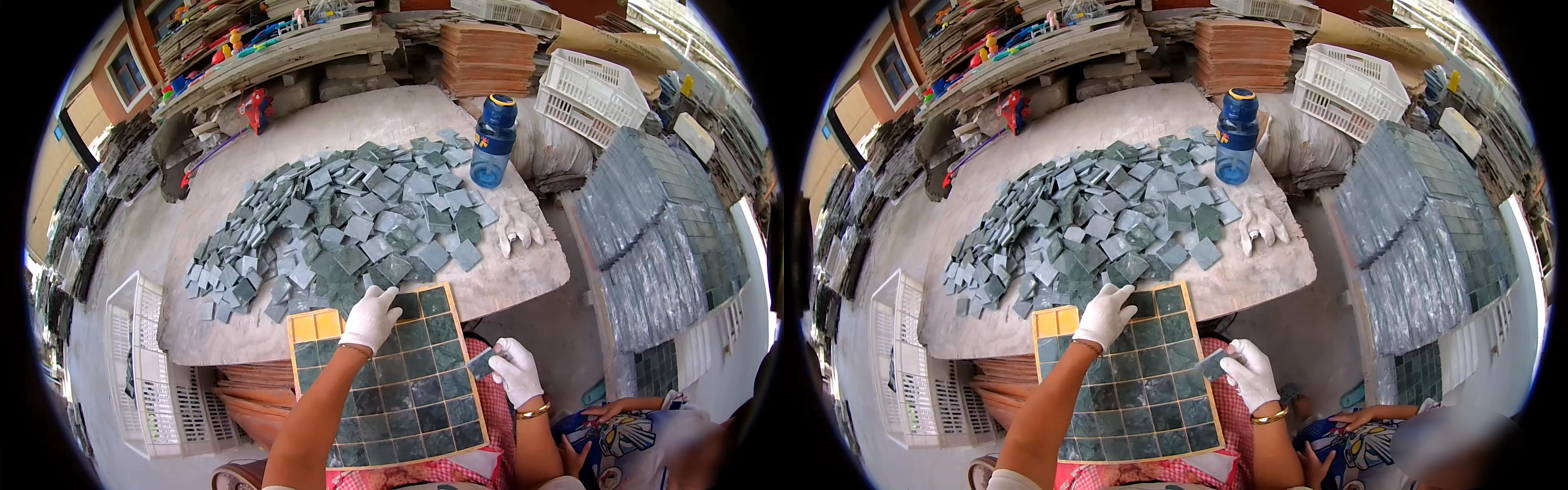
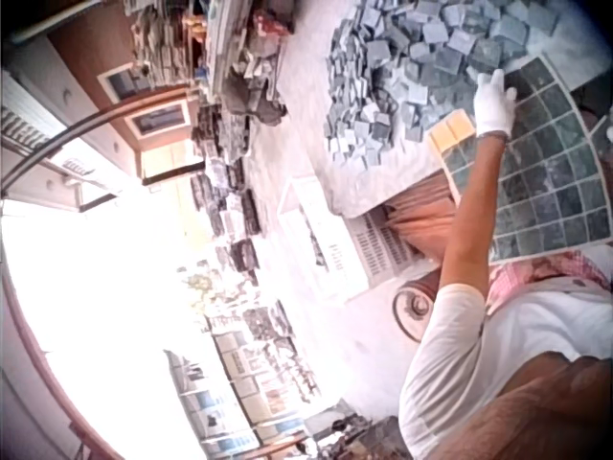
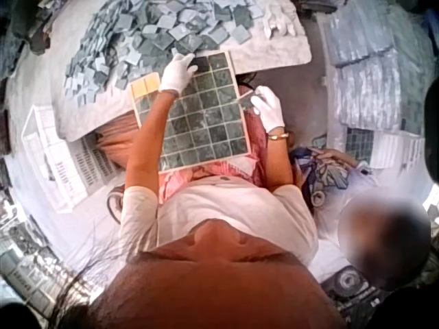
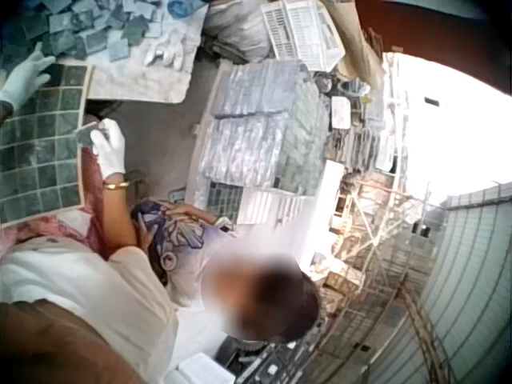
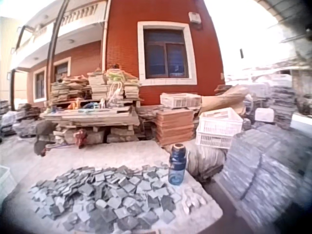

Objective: The person places small square tiles one by one into a yellow grid frame to form a tiled sheet. They wear gloves, pick tiles from a pile on the table, and arrange them in rows. After completing one sheet, they flip it over and set it aside, then begin a new sheet.

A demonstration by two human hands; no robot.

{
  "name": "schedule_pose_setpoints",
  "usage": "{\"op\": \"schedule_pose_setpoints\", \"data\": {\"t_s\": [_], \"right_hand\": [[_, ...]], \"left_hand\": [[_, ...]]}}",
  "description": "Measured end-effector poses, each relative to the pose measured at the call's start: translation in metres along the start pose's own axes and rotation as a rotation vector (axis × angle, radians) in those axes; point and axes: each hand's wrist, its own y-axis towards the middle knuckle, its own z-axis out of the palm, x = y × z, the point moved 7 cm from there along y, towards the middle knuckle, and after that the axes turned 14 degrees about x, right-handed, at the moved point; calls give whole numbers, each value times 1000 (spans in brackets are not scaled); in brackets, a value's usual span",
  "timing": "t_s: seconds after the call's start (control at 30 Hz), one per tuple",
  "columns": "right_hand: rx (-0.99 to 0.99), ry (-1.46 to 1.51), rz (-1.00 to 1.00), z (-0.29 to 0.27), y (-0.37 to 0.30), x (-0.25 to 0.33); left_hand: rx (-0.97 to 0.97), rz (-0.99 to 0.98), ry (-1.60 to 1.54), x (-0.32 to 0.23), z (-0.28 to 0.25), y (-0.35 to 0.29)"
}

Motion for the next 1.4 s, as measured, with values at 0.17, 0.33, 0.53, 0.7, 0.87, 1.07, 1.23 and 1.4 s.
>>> {"op": "schedule_pose_setpoints", "data": {"t_s": [0.17, 0.33, 0.53, 0.7, 0.87, 1.07, 1.23, 1.4], "right_hand": [[17, -84, 18, 7, 0, 8], [13, -116, -22, 7, -3, 14], [21, -118, -31, 18, -8, 19], [333, -367, 158, 82, 7, 19], [224, -1218, -319, 115, 81, 53], [270, -1565, -237, 124, 131, 41], [240, -1518, -71, 127, 137, 43], [392, -928, -12, 150, 84, 50]], "left_hand": [[111, -95, 201, -13, 7, 2], [-134, 28, 151, -24, 10, -13], [-118, 235, -46, -49, 9, -45], [449, 77, -1117, -59, 49, -114], [254, -275, -1381, -15, 52, -150], [77, -227, -1481, 6, 44, -186], [55, -217, -1520, 11, 48, -187], [9, -317, -1728, 8, 40, -188]]}}
